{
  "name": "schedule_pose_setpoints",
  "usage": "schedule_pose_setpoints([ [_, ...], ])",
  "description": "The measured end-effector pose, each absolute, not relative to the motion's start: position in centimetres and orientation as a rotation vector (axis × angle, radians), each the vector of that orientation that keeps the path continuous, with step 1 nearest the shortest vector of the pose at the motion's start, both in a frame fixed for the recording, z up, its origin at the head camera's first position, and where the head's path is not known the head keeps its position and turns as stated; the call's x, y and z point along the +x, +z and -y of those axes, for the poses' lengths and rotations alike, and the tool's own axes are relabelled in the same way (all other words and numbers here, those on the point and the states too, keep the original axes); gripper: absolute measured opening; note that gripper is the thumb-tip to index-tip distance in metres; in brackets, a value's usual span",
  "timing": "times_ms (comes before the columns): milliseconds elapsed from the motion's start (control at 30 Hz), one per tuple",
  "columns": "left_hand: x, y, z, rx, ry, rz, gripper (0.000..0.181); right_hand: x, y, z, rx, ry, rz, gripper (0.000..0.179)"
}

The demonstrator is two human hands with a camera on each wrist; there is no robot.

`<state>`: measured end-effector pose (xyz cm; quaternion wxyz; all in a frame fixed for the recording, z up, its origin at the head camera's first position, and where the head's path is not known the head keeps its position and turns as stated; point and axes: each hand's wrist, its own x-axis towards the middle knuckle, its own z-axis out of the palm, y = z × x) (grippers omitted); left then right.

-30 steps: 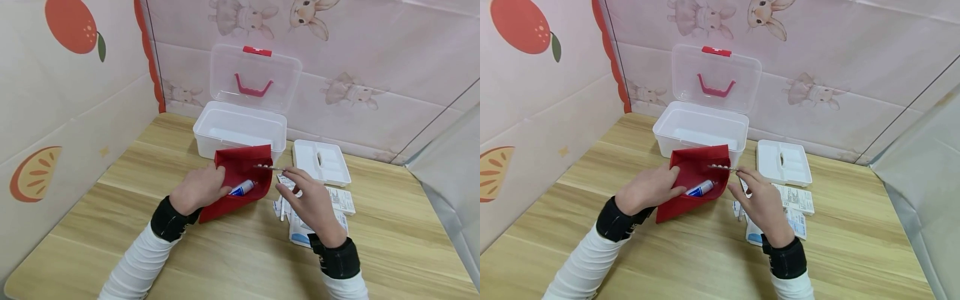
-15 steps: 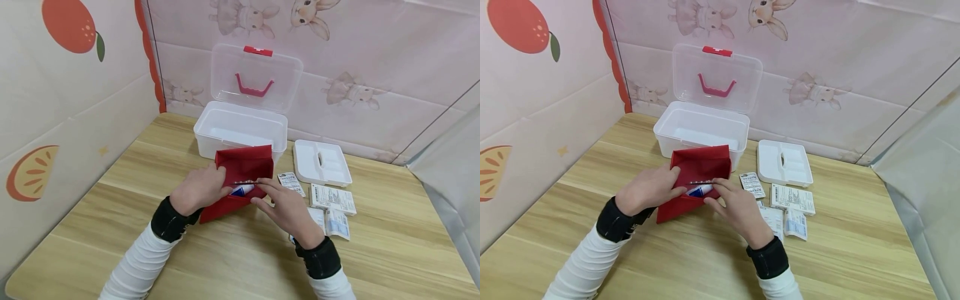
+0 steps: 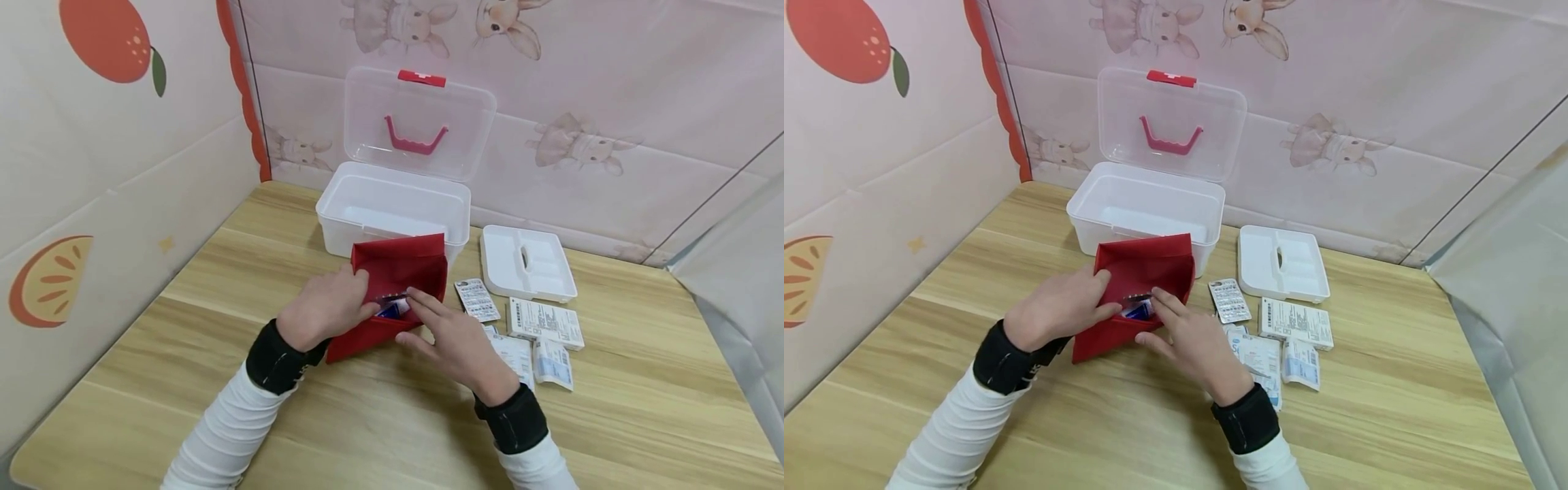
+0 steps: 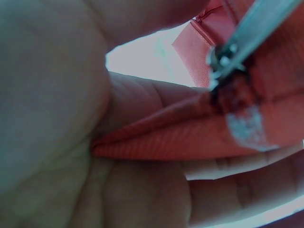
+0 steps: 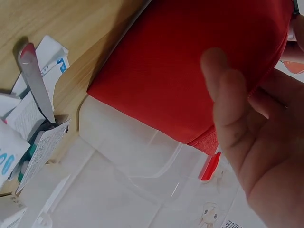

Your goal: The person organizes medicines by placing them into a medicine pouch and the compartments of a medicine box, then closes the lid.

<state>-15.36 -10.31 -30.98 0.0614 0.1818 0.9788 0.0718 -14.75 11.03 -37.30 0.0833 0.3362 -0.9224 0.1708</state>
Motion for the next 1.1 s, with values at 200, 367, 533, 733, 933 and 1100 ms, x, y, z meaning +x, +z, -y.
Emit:
schedule_pose_setpoints([
  [200,-15.3,-30.9,10.3,0.563,0.194,-2.971,0.044,-14.9,-37.6,-11.1,0.956,0.51,2.839,0.068],
  [367,-15.2,-30.9,10.3,0.568,0.212,-2.975,0.042,-14.9,-37.6,-11.1,0.921,0.503,2.865,0.067],
  [533,-15.2,-30.9,10.3,0.564,0.22,-2.98,0.042,-14.8,-37.3,-11.1,0.921,0.526,2.839,0.062],
  [733,-15.2,-30.7,10.3,0.566,0.219,-2.974,0.042,-14.6,-36.5,-11.5,0.912,0.609,2.753,0.051],
  [933,-15.1,-30.7,10.3,0.544,0.235,-2.967,0.04,-14.8,-35.9,-12.6,0.869,0.605,2.71,0.046],
  [1100,-15.1,-30.7,10.4,0.538,0.26,-2.958,0.039,-15.2,-35.6,-13.8,0.742,0.569,2.714,0.048],
])
